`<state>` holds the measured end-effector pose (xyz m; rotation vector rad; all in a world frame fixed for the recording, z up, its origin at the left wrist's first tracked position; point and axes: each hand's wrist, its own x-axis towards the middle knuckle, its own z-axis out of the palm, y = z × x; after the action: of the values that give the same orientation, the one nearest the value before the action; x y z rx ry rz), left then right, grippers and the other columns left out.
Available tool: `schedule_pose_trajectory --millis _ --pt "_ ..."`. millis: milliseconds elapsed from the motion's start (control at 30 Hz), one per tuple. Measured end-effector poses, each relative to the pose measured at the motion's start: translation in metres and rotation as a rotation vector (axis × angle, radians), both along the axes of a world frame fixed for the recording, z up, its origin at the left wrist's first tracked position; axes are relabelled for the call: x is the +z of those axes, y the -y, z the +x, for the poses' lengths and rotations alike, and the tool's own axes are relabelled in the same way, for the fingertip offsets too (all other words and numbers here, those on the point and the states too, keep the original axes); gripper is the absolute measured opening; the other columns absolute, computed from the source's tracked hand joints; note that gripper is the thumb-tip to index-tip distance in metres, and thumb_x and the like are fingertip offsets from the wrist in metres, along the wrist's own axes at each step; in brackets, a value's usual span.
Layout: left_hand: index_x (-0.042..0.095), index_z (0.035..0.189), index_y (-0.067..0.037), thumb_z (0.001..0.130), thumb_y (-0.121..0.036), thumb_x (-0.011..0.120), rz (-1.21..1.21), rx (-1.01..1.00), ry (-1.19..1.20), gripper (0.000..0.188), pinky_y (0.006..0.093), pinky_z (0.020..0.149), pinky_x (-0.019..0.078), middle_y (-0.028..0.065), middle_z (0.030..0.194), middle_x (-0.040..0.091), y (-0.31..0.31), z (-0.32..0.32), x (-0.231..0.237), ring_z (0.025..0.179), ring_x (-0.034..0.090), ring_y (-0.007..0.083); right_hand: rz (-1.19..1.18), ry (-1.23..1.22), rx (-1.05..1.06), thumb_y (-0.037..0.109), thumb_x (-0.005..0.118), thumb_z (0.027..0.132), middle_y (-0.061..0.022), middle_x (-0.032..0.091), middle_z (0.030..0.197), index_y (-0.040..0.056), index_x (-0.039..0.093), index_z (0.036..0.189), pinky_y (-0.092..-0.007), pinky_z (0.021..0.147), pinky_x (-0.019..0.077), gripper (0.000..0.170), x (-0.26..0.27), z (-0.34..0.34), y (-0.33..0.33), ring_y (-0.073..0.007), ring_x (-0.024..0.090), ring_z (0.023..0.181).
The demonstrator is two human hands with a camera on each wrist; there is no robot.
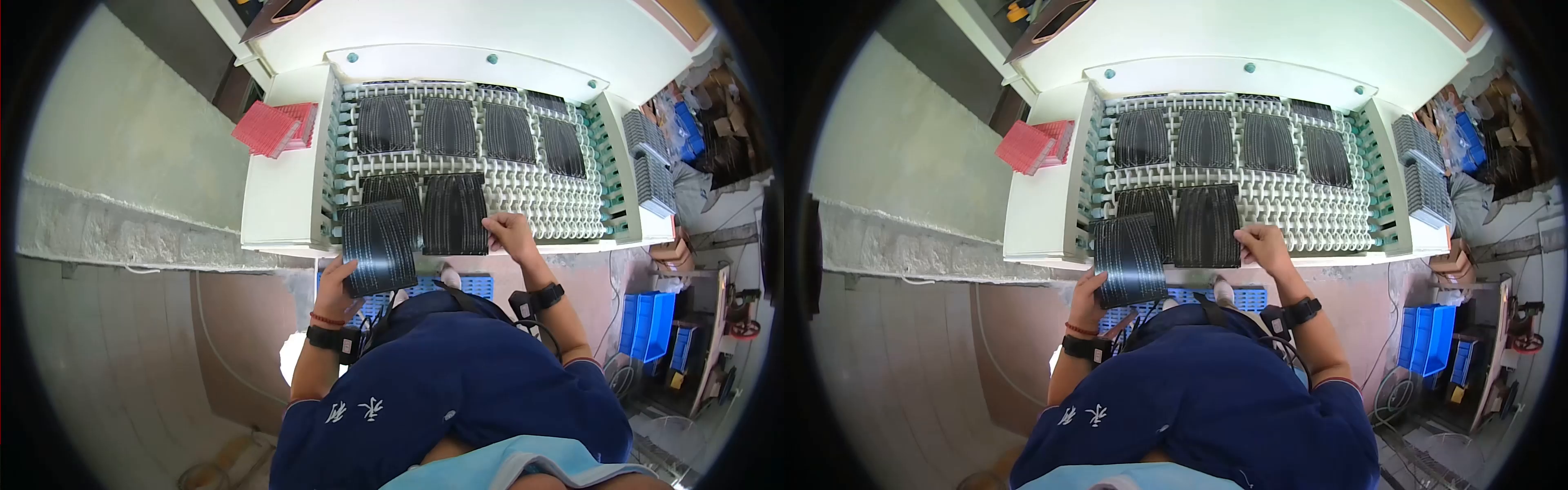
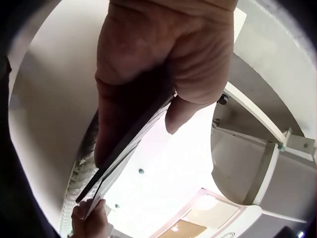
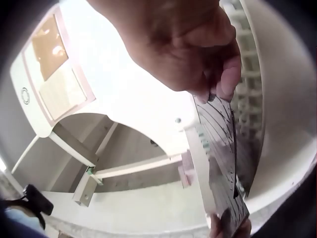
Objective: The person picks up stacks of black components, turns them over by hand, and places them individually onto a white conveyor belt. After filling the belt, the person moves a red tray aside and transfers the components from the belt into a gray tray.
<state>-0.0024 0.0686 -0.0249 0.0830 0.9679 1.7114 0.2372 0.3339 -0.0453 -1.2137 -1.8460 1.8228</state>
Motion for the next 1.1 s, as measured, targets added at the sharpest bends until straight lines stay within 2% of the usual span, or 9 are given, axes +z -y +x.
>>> schedule_pose_trajectory --millis 100,300,433,467,667,833,900,1033,1100 --pt "0.051 0.115 0.006 0.086 -0.006 0.049 0.011 -0.012 0.010 0.032 0.0345 0.076 0.0537 0.0149 0.102 0.063 0.001 -0.006 -0.017 0.086 0.065 0.0221 0.367 0.231 0.019 0.018 0.061 0.087 -0.0042 0.059 0.056 -0.0030 0.067 0.077 -0.0213 0.043 0.0437 0.023 0.005 0.017 -0.016 -0.0085 0.056 0.047" --pt "0.050 0.116 0.006 0.087 -0.006 0.053 0.065 -0.002 -0.016 0.031 0.0328 0.076 0.0540 0.0154 0.104 0.063 -0.001 0.001 -0.008 0.087 0.065 0.0221 0.277 0.252 -0.215 0.018 0.064 0.084 -0.0037 0.056 0.054 -0.0060 0.067 0.083 -0.0224 0.043 0.0443 0.024 0.024 0.088 -0.062 -0.0077 0.054 0.046" --pt "0.050 0.116 0.006 0.088 -0.007 0.054 0.072 -0.005 -0.046 0.031 0.0336 0.078 0.0538 0.0154 0.105 0.062 -0.002 0.001 -0.014 0.089 0.064 0.0227 0.916 0.361 -0.212 0.021 0.068 0.079 -0.0122 0.064 0.066 -0.0007 0.069 0.088 -0.0330 0.057 0.0493 0.024 0.013 0.101 -0.072 -0.0237 0.062 0.058" --pt "0.049 0.118 0.007 0.088 -0.006 0.053 0.083 -0.019 -0.050 0.033 0.0345 0.081 0.0524 0.0160 0.108 0.061 -0.002 0.000 -0.015 0.093 0.063 0.0235 0.847 0.413 -0.226 0.022 0.070 0.076 -0.0145 0.065 0.076 0.0031 0.069 0.089 -0.0359 0.065 0.0494 0.023 0.012 0.098 -0.069 -0.0300 0.063 0.071" --pt "0.047 0.120 0.007 0.089 -0.006 0.052 0.099 -0.067 -0.077 0.034 0.0354 0.084 0.0513 0.0163 0.112 0.059 -0.010 0.002 -0.011 0.096 0.061 0.0240 1.021 0.065 0.190 0.024 0.072 0.074 -0.0113 0.063 0.090 0.0068 0.067 0.093 -0.0356 0.069 0.0517 0.026 0.030 0.008 0.000 -0.0281 0.063 0.078" --pt "0.050 0.117 0.005 0.089 -0.006 0.053 0.096 -0.080 -0.068 0.030 0.0343 0.078 0.0543 0.0148 0.107 0.061 -0.019 0.010 -0.004 0.090 0.064 0.0223 0.141 -0.208 0.501 0.022 0.068 0.082 -0.0086 0.065 0.075 0.0011 0.065 0.092 -0.0251 0.055 0.0509 0.023 0.036 -0.043 0.039 -0.0138 0.064 0.064" --pt "0.050 0.117 0.004 0.089 -0.006 0.053 0.072 -0.037 -0.071 0.030 0.0349 0.078 0.0543 0.0146 0.107 0.061 -0.022 0.014 -0.001 0.090 0.064 0.0224 -0.103 -0.125 0.518 0.020 0.067 0.084 -0.0073 0.064 0.071 -0.0014 0.063 0.088 -0.0231 0.051 0.0501 0.022 0.026 -0.049 0.046 -0.0098 0.062 0.059" --pt "0.050 0.118 0.002 0.090 -0.006 0.051 0.070 0.014 -0.046 0.030 0.0361 0.078 0.0544 0.0146 0.106 0.062 -0.028 0.024 0.009 0.090 0.064 0.0231 -0.200 -0.219 0.303 0.017 0.063 0.086 -0.0065 0.062 0.068 -0.0019 0.062 0.087 -0.0216 0.049 0.0480 0.019 0.021 -0.033 0.033 -0.0100 0.060 0.056" --pt "0.049 0.118 0.003 0.090 -0.007 0.050 0.093 0.028 -0.023 0.030 0.0367 0.078 0.0542 0.0149 0.106 0.062 -0.026 0.026 0.016 0.090 0.064 0.0237 -0.042 -0.245 0.149 0.017 0.061 0.086 -0.0035 0.059 0.067 -0.0015 0.063 0.089 -0.0217 0.049 0.0469 0.019 0.017 -0.002 0.006 -0.0101 0.058 0.055"
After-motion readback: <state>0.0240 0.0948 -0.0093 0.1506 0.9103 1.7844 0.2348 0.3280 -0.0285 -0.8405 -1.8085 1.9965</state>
